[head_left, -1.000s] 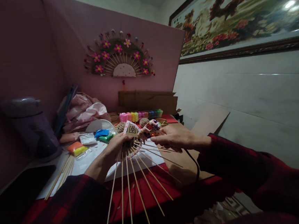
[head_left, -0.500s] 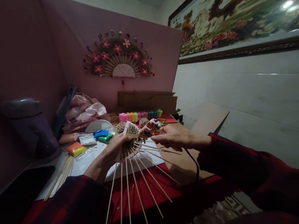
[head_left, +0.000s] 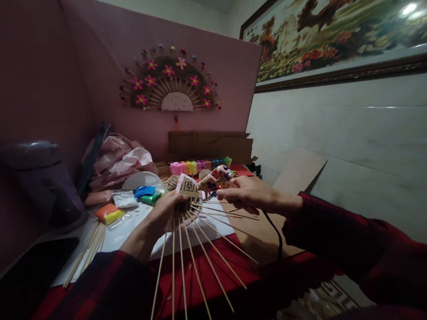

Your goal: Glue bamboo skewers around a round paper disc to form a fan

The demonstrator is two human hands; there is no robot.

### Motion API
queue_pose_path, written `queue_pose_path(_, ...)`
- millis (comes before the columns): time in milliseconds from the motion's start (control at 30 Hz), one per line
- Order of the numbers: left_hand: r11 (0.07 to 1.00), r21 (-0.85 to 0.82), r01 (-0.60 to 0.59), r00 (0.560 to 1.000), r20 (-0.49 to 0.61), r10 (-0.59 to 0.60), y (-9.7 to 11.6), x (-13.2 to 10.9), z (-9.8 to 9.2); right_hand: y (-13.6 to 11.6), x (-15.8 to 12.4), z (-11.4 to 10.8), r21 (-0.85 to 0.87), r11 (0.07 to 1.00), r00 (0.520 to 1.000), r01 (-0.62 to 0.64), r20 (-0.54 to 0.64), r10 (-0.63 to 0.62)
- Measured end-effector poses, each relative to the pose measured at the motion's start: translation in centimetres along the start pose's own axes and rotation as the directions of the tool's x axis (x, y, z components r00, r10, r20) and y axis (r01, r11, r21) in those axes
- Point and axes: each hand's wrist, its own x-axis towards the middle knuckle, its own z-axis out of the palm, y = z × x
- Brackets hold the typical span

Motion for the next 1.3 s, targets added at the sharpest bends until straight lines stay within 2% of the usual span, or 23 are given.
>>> queue_pose_path(167,1.0,0.002,-0.001,1.0,-0.022,0.001,0.0,0.0,0.0,0.4,0.1,-0.1,0.038,0.998,0.998,0.052,-0.035,-0.051)
queue_pose_path(367,1.0,-0.022,0.018,1.0,0.005,-0.018,0.0,0.0,-0.1,0.5,-0.5,-0.3,-0.131,0.991,0.996,-0.038,0.076,0.048)
queue_pose_path(567,1.0,-0.018,0.008,1.0,-0.014,-0.008,0.1,0.0,0.0,-0.1,-0.9,-0.2,-0.161,0.985,0.99,-0.06,0.119,0.08)
queue_pose_path(1033,0.999,-0.05,0.015,1.0,-0.02,-0.016,0.0,0.0,-0.1,-0.8,-1.3,0.1,-0.195,0.975,0.984,-0.109,0.116,0.133)
queue_pose_path(1300,0.999,-0.034,-0.007,1.0,0.007,0.007,0.1,-0.1,0.0,-0.6,-1.2,0.1,-0.197,0.976,0.991,-0.088,0.083,0.107)
